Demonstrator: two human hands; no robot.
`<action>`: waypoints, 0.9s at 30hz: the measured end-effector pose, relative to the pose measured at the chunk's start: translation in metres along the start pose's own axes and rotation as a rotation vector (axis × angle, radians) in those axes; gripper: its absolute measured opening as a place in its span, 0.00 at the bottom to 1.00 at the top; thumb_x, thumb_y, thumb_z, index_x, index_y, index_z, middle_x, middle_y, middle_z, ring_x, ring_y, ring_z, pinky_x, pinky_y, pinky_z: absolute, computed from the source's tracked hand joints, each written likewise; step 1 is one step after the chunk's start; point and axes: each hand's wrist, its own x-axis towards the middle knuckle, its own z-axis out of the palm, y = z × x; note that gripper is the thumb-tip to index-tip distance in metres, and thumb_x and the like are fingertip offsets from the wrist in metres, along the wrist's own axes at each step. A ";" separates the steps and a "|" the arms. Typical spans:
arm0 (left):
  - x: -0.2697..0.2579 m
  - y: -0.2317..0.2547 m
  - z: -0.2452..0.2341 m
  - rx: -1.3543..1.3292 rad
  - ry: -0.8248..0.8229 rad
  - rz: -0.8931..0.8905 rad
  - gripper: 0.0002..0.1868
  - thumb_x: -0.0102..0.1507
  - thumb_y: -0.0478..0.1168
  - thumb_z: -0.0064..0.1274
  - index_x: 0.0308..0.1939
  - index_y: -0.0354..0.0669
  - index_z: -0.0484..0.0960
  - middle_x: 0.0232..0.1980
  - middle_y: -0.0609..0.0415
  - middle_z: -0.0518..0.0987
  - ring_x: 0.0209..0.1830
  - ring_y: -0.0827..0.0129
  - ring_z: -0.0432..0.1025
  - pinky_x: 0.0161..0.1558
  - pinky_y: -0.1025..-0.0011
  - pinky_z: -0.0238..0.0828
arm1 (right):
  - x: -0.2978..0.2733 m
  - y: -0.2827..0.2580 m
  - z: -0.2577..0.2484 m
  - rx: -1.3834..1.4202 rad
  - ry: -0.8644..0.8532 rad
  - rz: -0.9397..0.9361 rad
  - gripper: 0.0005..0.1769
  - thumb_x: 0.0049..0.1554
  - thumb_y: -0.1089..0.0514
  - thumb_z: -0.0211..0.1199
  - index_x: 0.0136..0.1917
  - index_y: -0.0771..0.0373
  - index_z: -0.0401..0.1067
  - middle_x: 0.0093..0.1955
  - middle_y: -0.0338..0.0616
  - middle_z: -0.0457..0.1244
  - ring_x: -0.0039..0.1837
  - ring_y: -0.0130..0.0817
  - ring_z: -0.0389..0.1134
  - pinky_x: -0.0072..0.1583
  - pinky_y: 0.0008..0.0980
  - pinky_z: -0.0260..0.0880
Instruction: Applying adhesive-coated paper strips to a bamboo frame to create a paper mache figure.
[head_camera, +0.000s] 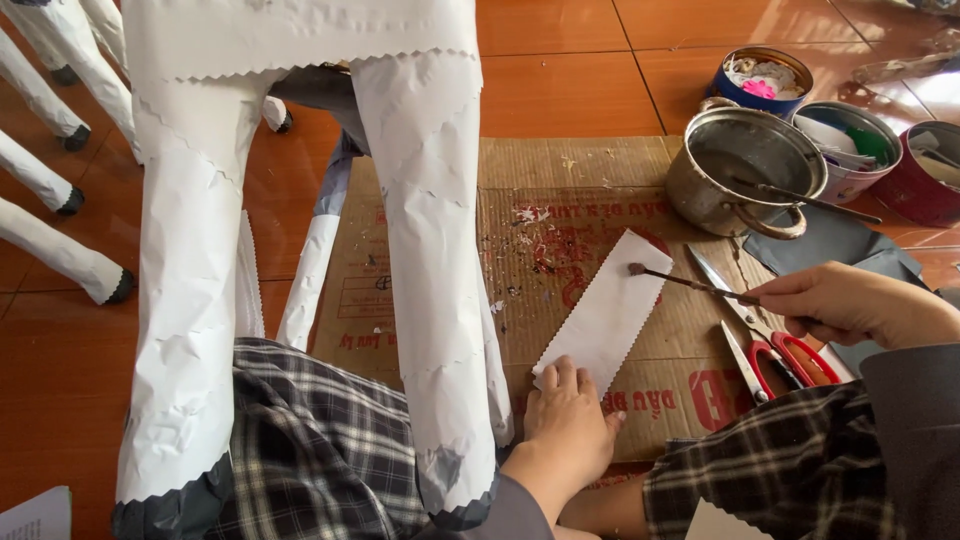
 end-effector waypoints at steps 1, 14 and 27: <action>0.000 0.000 -0.001 -0.002 -0.004 0.002 0.33 0.67 0.49 0.47 0.62 0.19 0.61 0.68 0.27 0.52 0.65 0.40 0.49 0.57 0.50 0.56 | 0.000 -0.002 0.002 -0.044 -0.016 0.007 0.16 0.61 0.59 0.61 0.58 0.63 0.85 0.27 0.58 0.63 0.24 0.34 0.48 0.27 0.26 0.39; 0.007 -0.023 -0.032 -0.217 0.450 -0.215 0.23 0.54 0.26 0.45 0.54 0.30 0.77 0.55 0.42 0.76 0.52 0.51 0.71 0.56 0.63 0.66 | 0.008 0.001 0.035 -0.674 -0.116 -0.216 0.16 0.51 0.55 0.70 0.53 0.50 0.86 0.50 0.35 0.78 0.51 0.29 0.77 0.59 0.29 0.73; -0.014 -0.020 -0.022 -0.166 0.287 -0.036 0.13 0.56 0.28 0.47 0.45 0.34 0.75 0.52 0.43 0.76 0.51 0.50 0.71 0.53 0.61 0.68 | -0.011 -0.023 0.058 -0.766 -0.278 -0.210 0.10 0.51 0.57 0.69 0.47 0.51 0.86 0.41 0.30 0.76 0.41 0.22 0.71 0.46 0.21 0.71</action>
